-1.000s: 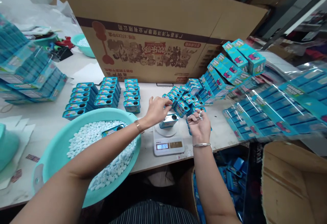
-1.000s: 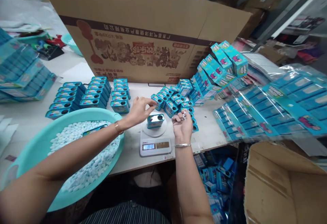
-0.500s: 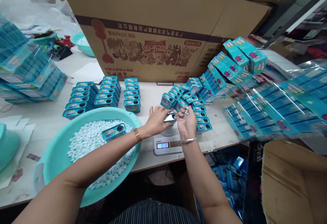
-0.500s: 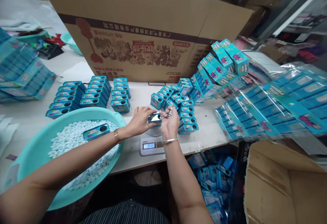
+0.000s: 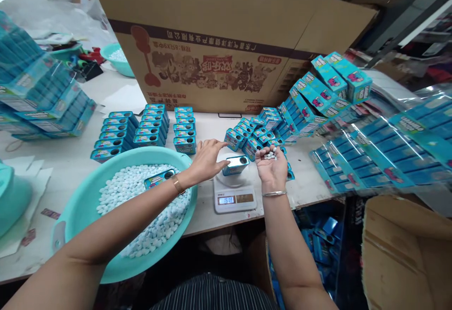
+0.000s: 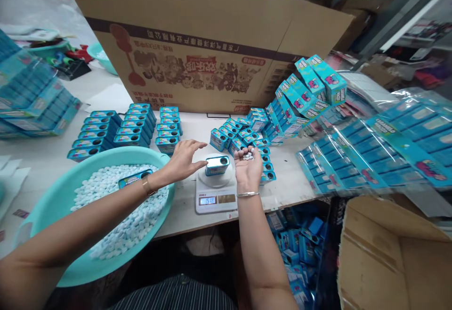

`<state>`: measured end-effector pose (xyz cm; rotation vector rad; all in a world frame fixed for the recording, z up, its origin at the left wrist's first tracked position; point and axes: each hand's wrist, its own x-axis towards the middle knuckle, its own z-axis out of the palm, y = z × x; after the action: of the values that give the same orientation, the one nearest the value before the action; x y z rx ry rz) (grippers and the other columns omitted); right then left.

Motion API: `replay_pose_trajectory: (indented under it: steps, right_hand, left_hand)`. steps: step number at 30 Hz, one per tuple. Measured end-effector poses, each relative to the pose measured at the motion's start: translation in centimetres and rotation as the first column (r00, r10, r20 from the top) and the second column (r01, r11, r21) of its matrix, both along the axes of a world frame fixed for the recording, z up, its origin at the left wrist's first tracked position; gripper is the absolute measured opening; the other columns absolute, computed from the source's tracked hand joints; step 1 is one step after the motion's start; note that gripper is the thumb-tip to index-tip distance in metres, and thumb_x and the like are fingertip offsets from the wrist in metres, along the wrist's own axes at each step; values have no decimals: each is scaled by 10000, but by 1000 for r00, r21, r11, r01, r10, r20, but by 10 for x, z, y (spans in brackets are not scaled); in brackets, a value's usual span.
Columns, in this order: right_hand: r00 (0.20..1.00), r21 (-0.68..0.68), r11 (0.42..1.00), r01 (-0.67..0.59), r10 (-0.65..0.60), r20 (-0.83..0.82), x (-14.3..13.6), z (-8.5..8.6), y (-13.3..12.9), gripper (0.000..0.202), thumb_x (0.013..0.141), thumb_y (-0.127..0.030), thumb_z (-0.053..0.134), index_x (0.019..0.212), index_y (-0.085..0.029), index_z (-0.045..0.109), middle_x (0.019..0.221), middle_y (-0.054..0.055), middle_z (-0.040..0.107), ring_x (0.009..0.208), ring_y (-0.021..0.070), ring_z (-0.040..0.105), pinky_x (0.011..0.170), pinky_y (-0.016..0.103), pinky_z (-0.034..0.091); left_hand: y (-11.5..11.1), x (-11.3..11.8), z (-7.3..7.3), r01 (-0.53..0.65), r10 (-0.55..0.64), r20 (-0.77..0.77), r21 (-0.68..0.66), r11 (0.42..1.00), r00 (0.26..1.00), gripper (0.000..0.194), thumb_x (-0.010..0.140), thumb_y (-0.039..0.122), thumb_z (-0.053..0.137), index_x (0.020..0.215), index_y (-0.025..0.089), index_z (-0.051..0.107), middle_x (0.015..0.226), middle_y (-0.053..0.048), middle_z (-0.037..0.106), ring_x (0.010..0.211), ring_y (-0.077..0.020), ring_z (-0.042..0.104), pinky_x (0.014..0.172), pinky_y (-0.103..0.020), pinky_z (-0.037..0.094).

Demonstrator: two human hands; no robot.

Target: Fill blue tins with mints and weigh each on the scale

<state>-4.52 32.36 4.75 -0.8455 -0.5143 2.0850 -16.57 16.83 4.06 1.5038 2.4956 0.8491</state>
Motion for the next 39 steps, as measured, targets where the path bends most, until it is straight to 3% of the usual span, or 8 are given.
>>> replay_pose_trajectory:
  steps: [12,20,25,31,34,39]
  right_hand:
    - [1000,14,1000,-4,4,10,-11,-4,-8,228,915,-275,472,700,-200,490,517,-81,470,491,73,528,573,209,519]
    - [999,187,982,5,-11,33,-24,-14,-22,246,861,-348,580,678,-199,512,508,-80,470,547,81,562,628,202,520]
    - [1000,201,980,15,-19,18,-26,-14,-19,238,853,-352,590,690,-210,492,518,-97,430,506,67,514,642,205,523]
    - [996,52,999,-14,19,-86,1,7,10,228,904,-265,466,686,-221,417,476,-114,336,448,68,467,544,201,484]
    - [983,44,998,51,-42,-180,27,17,26,242,914,-205,390,673,-214,403,485,-101,352,447,66,461,509,196,457]
    - [974,38,995,95,-85,-212,59,16,35,255,889,-173,422,642,-206,373,496,-94,331,423,59,421,455,180,407]
  left_hand:
    - [13,17,-5,50,-50,34,-26,998,998,565,763,396,713,1263,209,529,1215,-106,566,1174,-307,475,1036,-501,339]
    - [43,30,-18,68,-51,124,-135,989,991,550,760,380,718,1248,197,541,1212,-112,584,1197,-323,483,1081,-575,277]
    - [44,31,-22,50,-35,124,-124,991,992,513,762,385,706,1222,214,557,1173,-103,606,1173,-326,507,1068,-583,292]
    - [24,12,-6,46,-41,82,-65,997,996,666,729,436,732,1307,221,480,1279,-121,555,1224,-331,472,1040,-521,343]
    - [8,-2,7,16,-16,36,-3,1000,999,675,739,441,723,1318,202,470,1279,-120,554,1222,-319,470,1040,-475,352]
    - [-9,-11,20,-13,12,16,21,1000,1000,622,763,405,697,1310,203,479,1249,-102,564,1200,-303,481,1041,-460,351]
